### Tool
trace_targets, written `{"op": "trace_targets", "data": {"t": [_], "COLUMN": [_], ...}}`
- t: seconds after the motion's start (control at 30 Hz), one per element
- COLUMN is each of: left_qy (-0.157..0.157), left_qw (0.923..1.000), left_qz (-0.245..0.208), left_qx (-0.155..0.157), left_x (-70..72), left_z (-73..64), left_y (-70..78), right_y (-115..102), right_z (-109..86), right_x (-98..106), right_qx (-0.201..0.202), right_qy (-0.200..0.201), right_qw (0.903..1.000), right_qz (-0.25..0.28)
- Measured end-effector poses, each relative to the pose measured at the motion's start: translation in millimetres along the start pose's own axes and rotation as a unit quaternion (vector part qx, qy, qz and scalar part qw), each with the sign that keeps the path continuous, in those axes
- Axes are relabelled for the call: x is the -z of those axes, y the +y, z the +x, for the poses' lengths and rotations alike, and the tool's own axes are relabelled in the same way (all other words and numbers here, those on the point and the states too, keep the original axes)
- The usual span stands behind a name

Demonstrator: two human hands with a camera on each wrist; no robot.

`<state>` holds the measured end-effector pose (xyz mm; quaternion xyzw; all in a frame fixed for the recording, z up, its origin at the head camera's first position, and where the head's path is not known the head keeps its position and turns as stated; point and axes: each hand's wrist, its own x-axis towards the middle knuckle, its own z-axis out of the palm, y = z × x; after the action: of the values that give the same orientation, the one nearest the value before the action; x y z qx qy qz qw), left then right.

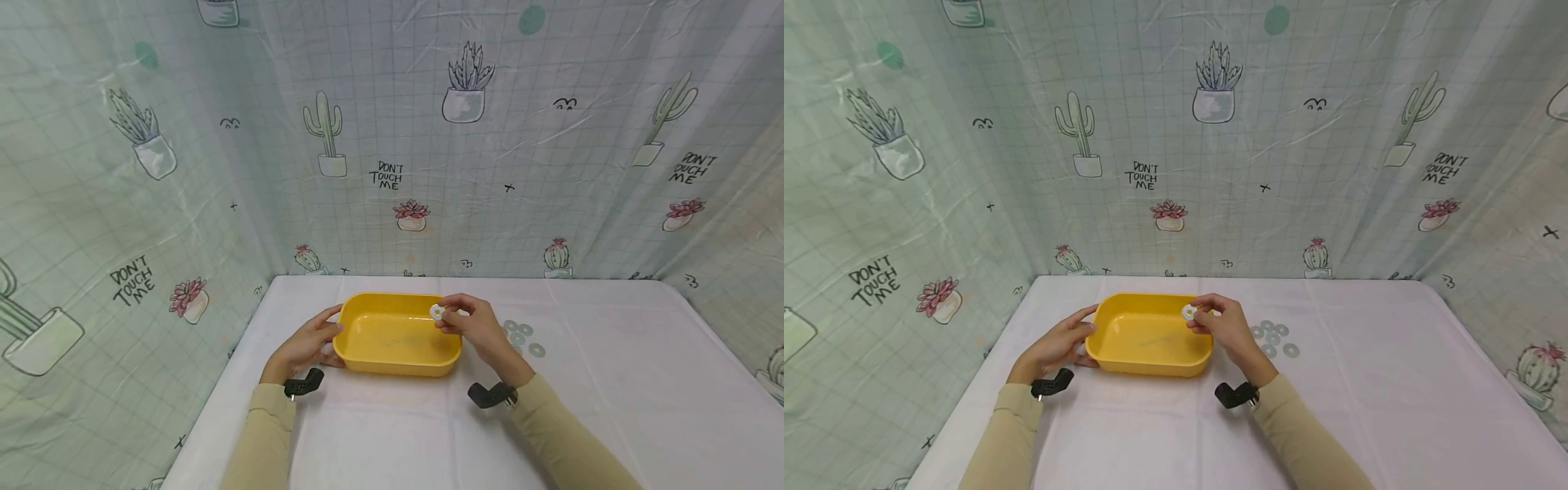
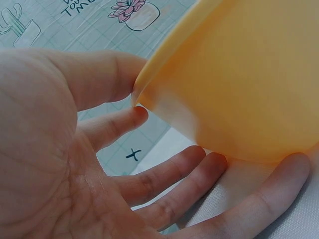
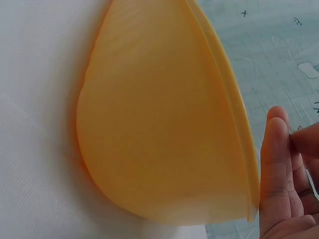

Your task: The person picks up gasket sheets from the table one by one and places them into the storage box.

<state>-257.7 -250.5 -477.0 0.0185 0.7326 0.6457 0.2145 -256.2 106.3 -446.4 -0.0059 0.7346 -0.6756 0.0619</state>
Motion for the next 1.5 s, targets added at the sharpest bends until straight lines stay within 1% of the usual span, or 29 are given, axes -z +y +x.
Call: {"op": "trace_targets", "data": {"t": [0.37, 0.63, 0.9, 1.17, 1.37, 1.5], "left_qy": [0.0, 0.006, 0.001, -0.002, 0.007, 0.005], "left_qw": [1.0, 1.0, 0.9999, 1.0, 0.9999, 0.9999], "left_qz": [-0.006, -0.005, -0.01, -0.005, -0.003, -0.004], "left_qx": [0.0, 0.002, 0.0, 0.001, 0.009, 0.01], "left_x": [2.3, 3.5, 3.9, 2.7, 1.2, 0.4], "left_z": [-0.9, -1.2, -0.6, 1.7, 2.4, 3.0], "left_y": [-2.0, -3.4, -3.3, -1.1, -1.6, -1.6], "right_y": [-15.8, -15.9, -17.3, -25.7, -29.3, -28.7], "right_z": [8.9, 16.7, 23.4, 27.3, 32.8, 39.0], "right_x": [-22.8, -40.0, -63.5, -81.8, -93.3, -98.0], "right_qx": [0.004, 0.015, -0.001, -0.01, -0.036, -0.05], "right_qy": [-0.024, -0.047, -0.066, -0.08, -0.082, -0.087], "right_qw": [0.9997, 0.9987, 0.9973, 0.9959, 0.9949, 0.9939], "right_qz": [0.01, 0.014, 0.032, 0.041, 0.045, 0.046]}}
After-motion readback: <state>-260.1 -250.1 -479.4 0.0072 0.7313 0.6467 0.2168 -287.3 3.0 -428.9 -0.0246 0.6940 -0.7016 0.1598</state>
